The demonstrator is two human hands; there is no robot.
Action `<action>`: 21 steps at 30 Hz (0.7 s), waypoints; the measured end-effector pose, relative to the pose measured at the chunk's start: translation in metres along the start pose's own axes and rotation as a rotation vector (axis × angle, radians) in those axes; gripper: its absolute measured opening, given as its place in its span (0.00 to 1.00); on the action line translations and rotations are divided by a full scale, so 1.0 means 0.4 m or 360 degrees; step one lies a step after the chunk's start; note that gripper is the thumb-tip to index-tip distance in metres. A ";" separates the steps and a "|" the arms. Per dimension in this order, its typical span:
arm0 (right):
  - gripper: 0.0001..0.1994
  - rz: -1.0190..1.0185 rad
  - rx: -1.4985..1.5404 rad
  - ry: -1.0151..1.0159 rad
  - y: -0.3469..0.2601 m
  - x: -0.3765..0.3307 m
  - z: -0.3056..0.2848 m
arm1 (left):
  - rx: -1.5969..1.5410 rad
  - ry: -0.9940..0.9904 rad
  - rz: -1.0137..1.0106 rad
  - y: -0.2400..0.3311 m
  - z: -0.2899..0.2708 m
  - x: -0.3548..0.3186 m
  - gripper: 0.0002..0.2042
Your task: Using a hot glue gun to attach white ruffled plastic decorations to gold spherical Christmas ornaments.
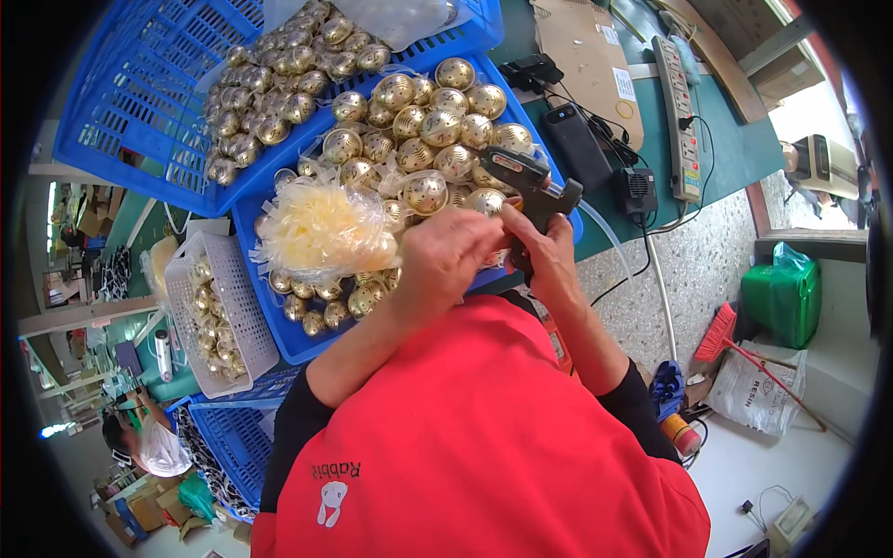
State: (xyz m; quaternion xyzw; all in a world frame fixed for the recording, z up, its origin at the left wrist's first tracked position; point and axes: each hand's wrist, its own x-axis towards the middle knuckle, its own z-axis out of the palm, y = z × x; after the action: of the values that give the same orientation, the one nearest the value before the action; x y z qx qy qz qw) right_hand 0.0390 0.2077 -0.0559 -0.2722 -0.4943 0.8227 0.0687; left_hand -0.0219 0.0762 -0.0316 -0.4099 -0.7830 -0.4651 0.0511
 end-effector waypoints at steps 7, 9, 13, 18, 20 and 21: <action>0.13 -0.0052 -0.0016 -0.0208 -0.019 -0.004 0.015 | -0.0138 -0.0064 0.0111 0.004 -0.021 -0.067 0.08; 0.14 -0.0103 -0.0013 -0.0300 -0.040 -0.011 0.018 | -0.0244 -0.0066 -0.0332 -0.016 -0.054 -0.075 0.16; 0.14 -0.0152 0.0056 -0.0407 -0.062 -0.031 0.041 | -0.0283 -0.0141 -0.0264 -0.053 -0.030 -0.068 0.31; 0.13 -0.0126 0.0020 -0.0537 -0.085 -0.052 0.046 | -0.1537 -0.0057 -0.0850 -0.046 -0.026 -0.074 0.32; 0.13 -0.0236 -0.0194 -0.0331 -0.078 -0.053 0.033 | -0.1502 0.0005 -0.0789 -0.047 -0.038 -0.075 0.32; 0.13 -0.0237 -0.0201 -0.0334 -0.074 -0.050 0.034 | -0.1308 -0.0004 -0.0790 -0.044 -0.047 -0.073 0.32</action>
State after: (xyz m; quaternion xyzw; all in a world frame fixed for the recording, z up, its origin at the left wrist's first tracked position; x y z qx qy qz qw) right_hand 0.0443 0.2044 -0.0181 -0.1509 -0.5683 0.8067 0.0603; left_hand -0.0205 0.0402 -0.0467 -0.1975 -0.6086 -0.7337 -0.2288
